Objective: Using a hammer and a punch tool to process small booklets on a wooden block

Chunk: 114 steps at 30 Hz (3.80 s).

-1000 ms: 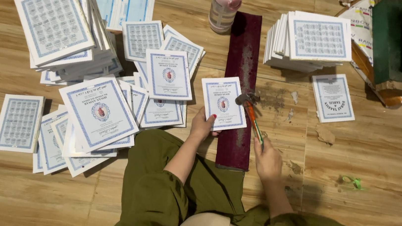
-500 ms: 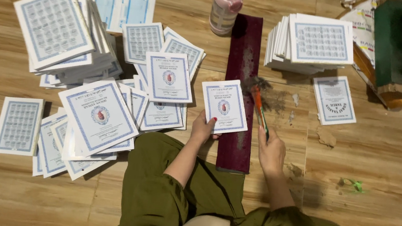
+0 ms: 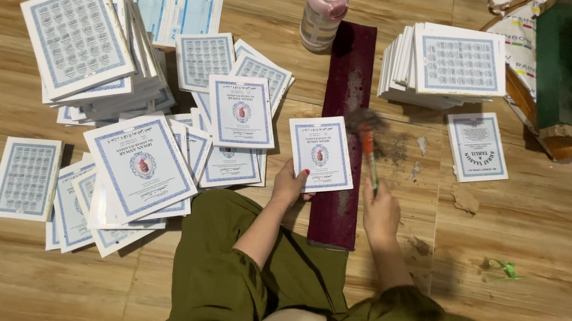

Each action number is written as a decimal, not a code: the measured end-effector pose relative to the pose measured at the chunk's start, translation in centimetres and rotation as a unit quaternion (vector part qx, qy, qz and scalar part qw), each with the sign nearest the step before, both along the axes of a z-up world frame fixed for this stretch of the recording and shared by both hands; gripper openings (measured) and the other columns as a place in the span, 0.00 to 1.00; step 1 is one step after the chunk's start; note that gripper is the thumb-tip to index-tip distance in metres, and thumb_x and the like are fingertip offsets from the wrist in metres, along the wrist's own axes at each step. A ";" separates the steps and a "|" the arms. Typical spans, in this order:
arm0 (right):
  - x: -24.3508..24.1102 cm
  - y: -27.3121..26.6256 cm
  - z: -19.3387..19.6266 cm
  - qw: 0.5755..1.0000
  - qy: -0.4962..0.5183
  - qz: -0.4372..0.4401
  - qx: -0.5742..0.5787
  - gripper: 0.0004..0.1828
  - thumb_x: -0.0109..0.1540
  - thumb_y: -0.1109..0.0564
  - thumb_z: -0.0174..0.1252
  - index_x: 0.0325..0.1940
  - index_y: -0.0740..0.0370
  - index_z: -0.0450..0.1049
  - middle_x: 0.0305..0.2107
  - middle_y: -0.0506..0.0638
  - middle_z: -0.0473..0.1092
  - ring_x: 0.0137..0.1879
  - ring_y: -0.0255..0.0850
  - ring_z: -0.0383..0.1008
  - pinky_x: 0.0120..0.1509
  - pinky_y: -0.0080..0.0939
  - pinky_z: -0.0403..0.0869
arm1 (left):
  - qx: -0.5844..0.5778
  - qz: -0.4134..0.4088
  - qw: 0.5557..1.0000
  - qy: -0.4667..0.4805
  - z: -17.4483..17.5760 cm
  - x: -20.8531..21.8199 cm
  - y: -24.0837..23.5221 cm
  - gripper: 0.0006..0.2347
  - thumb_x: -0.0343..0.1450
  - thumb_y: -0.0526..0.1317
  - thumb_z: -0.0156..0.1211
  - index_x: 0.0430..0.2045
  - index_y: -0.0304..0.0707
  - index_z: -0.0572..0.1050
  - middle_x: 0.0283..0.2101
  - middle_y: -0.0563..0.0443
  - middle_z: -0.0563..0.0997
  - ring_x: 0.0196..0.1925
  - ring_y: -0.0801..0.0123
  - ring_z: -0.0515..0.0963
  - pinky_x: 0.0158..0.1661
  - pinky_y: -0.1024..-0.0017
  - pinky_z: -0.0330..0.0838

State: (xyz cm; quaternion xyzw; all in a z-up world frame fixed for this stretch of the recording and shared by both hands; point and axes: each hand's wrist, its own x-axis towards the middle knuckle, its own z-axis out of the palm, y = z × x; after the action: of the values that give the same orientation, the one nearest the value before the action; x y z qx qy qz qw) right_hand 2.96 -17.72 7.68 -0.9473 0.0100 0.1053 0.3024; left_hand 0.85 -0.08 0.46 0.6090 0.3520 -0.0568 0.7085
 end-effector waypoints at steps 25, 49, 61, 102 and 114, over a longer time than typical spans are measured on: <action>-7.8 -7.1 0.9 0.987 0.065 0.085 -0.120 0.24 0.60 0.37 0.38 0.36 0.57 0.67 0.25 0.67 0.72 0.39 0.62 0.73 0.44 0.57 0.69 | 0.123 -0.034 0.991 -0.047 1.4 -0.6 0.7 0.19 0.66 0.39 0.55 0.50 0.32 0.63 0.46 0.26 0.69 0.42 0.39 0.74 0.27 0.55 0.76; -6.3 -7.5 -0.7 0.997 0.004 -0.071 0.020 0.21 0.58 0.37 0.39 0.27 0.52 0.68 0.07 0.51 0.59 0.16 0.45 0.62 0.25 0.43 0.57 | 0.708 -0.245 0.617 -0.243 9.6 14.0 1.6 0.29 0.54 0.45 0.66 0.49 0.41 0.63 0.47 0.39 0.67 0.50 0.49 0.65 0.47 0.57 0.60; -4.4 -8.3 -3.3 0.909 0.038 -0.239 0.338 0.18 0.61 0.48 0.45 0.21 0.60 0.64 0.06 0.45 0.55 0.08 0.31 0.51 0.09 0.30 0.51 | 0.711 -0.286 0.483 -0.423 11.1 22.0 -7.5 0.18 0.59 0.25 0.56 0.42 0.35 0.68 0.42 0.43 0.75 0.40 0.59 0.76 0.41 0.67 0.74; -7.1 -6.8 -0.2 0.986 -0.044 -0.088 0.132 0.15 0.63 0.45 0.47 0.29 0.54 0.69 0.09 0.54 0.64 0.20 0.50 0.67 0.26 0.44 0.65 | 0.220 -0.082 0.972 -0.005 -2.7 -0.5 -0.7 0.20 0.66 0.47 0.54 0.50 0.42 0.64 0.48 0.35 0.72 0.53 0.47 0.69 0.50 0.55 0.66; -7.8 -3.7 2.4 0.995 -0.038 -0.075 0.054 0.15 0.63 0.40 0.43 0.35 0.51 0.67 0.18 0.62 0.67 0.32 0.60 0.71 0.35 0.53 0.68 | 0.235 -0.101 0.967 0.007 1.1 -1.3 -0.5 0.16 0.67 0.43 0.51 0.48 0.44 0.63 0.38 0.32 0.76 0.44 0.44 0.75 0.41 0.55 0.71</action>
State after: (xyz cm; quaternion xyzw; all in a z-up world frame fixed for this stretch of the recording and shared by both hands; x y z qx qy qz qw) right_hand -4.81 -21.38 10.09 -0.9293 0.0641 0.0463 0.3606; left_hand -0.46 -0.62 1.53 0.7905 0.2971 -0.0477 0.5334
